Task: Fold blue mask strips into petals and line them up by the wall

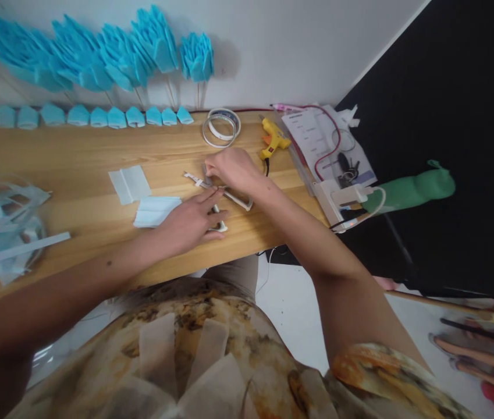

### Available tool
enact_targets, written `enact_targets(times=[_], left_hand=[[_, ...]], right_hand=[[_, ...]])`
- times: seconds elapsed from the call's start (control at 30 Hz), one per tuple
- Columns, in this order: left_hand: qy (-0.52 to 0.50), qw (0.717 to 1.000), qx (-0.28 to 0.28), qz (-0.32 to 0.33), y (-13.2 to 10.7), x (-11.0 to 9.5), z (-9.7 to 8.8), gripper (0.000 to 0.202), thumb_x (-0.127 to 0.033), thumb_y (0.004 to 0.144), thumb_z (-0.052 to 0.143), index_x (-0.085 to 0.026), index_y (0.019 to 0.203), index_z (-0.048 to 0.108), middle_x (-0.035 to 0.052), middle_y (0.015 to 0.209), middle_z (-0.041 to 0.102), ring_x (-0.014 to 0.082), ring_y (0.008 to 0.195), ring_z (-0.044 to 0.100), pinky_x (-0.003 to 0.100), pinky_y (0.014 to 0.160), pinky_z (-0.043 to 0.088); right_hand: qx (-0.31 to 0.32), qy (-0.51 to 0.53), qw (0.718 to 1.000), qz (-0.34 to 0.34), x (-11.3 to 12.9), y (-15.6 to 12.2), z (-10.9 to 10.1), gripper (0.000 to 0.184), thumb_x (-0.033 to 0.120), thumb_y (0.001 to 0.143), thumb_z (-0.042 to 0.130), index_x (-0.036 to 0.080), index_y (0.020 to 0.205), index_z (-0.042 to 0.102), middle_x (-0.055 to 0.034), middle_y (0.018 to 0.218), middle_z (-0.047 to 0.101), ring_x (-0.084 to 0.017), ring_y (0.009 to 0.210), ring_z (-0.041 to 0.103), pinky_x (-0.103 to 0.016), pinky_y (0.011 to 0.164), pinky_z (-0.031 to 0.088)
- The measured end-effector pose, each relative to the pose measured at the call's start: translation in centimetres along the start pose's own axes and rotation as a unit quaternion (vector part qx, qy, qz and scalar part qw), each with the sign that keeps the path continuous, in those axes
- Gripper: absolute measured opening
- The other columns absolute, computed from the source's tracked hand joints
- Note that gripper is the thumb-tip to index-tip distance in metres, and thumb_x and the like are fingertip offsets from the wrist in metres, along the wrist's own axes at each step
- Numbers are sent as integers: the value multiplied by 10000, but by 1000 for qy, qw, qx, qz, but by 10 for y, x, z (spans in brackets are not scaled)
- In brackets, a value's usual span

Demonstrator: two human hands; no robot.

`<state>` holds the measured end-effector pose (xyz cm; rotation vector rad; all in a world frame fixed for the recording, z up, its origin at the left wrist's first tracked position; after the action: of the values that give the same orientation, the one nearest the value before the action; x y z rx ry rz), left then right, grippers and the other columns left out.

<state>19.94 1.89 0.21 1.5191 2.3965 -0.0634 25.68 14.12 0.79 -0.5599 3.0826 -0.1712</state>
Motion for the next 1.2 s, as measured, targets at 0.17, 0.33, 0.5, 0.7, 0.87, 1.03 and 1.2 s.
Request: enact_targets(times=[0.17,0.33,0.5,0.7,0.87,1.03,1.2], left_hand=[[-2,1000,-9,2,1,0,-1,411,-373,920,735,-99,1225,732,269,1556,496,390,1496,434,526,1182,445],[4,1000,2,-3,1,1,0,431,-391,906,749,-99,1222,733,269,1563,487,383,1503,426,512,1199,428],[0,1000,-5,5,0,0,-1,411,-379,926,727,-97,1225,731,279,1563,480,386,1505,422,519,1189,437],[7,1000,-8,7,-1,1,1,428,-400,906,751,-124,1232,725,233,1573,494,369,1502,432,500,1198,428],[10,1000,-8,4,0,0,1,421,-395,922,729,-94,1216,732,280,1554,492,392,1493,437,507,1189,436],[10,1000,-15,10,0,0,1,426,-394,908,746,-93,1210,736,284,1550,492,401,1485,446,519,1187,436],[6,1000,-13,9,0,1,2,422,-395,914,741,-121,1235,729,243,1577,481,378,1501,432,517,1197,425]], right_hand=[[-5,1,1000,5,0,5,-3,237,331,1001,566,218,1000,775,-66,1005,799,-240,890,692,-334,686,346],[7,-4,1000,-6,3,1,0,257,347,1012,540,237,974,769,-69,987,802,-254,875,684,-343,663,323],[-4,-18,1000,13,2,9,-4,241,349,1006,562,219,1009,765,-92,1014,800,-257,857,674,-344,655,307],[8,-13,1000,-8,6,4,-2,228,341,996,573,233,961,771,-55,954,799,-242,856,684,-335,654,311],[4,-25,1000,3,5,6,-3,239,341,1002,555,228,978,764,-76,983,802,-257,853,684,-351,648,300],[17,-20,1000,3,9,6,-6,241,319,1012,539,210,980,752,-96,1017,797,-278,897,695,-353,659,305],[30,-30,999,9,9,4,-6,254,333,1014,536,215,988,760,-91,1010,798,-278,900,697,-347,653,306]])
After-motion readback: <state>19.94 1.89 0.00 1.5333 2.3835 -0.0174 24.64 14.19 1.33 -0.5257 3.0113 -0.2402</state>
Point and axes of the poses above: each hand's wrist, its own y-axis towards the middle knuckle, its own z-axis out of the palm, x = y × z, the point moved 10 cm from there along y, towards the middle knuckle
